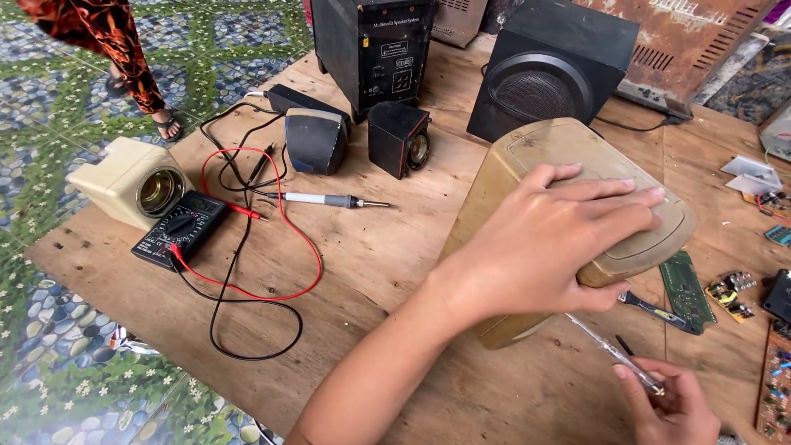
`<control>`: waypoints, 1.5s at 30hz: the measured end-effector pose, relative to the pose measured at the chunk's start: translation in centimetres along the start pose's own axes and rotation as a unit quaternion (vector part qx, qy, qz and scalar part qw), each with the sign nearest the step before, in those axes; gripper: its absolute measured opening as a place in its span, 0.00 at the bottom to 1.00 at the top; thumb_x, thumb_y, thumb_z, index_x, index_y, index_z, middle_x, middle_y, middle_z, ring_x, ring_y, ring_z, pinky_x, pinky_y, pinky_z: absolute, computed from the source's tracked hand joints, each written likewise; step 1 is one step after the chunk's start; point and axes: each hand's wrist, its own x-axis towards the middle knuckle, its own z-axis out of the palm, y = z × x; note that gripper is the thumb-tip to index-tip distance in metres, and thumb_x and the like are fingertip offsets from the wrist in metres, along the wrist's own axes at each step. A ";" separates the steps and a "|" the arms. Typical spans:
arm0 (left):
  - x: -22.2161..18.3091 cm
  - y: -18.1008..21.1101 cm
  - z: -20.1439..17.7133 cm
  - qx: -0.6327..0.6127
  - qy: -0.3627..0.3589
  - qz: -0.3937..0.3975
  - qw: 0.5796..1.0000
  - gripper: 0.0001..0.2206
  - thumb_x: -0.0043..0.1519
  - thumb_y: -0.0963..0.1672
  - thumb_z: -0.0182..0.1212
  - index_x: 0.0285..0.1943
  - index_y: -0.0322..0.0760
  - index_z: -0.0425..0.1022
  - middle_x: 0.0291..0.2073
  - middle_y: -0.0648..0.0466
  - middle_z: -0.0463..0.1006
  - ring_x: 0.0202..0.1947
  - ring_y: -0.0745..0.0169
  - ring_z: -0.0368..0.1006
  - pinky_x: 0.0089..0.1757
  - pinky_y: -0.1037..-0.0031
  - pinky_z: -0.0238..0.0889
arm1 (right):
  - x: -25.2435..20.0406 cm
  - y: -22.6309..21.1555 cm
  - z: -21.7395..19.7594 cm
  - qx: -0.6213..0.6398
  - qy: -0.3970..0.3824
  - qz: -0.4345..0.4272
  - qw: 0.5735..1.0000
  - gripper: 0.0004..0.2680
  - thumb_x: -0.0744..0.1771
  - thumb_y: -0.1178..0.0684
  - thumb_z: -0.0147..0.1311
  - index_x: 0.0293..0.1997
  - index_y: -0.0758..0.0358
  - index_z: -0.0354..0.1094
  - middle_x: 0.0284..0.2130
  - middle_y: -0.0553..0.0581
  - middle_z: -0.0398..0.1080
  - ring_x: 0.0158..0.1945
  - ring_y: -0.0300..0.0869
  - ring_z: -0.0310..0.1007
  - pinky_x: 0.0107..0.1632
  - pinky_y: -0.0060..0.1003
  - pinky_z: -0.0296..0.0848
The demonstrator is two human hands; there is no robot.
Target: Using a screwdriver to pry the back panel off a speaker housing on a repair bench.
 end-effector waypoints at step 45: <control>0.0 -0.6 1.7 0.059 0.012 -0.007 0.998 0.34 0.55 0.63 0.72 0.64 0.54 0.69 0.68 0.67 0.74 0.71 0.69 0.72 0.65 0.58 0.65 | -0.3 2.6 1.9 -0.010 -0.062 -0.001 0.998 0.06 0.70 0.50 0.64 0.45 0.60 0.76 0.25 0.52 0.70 0.29 0.33 0.62 0.39 0.28 0.62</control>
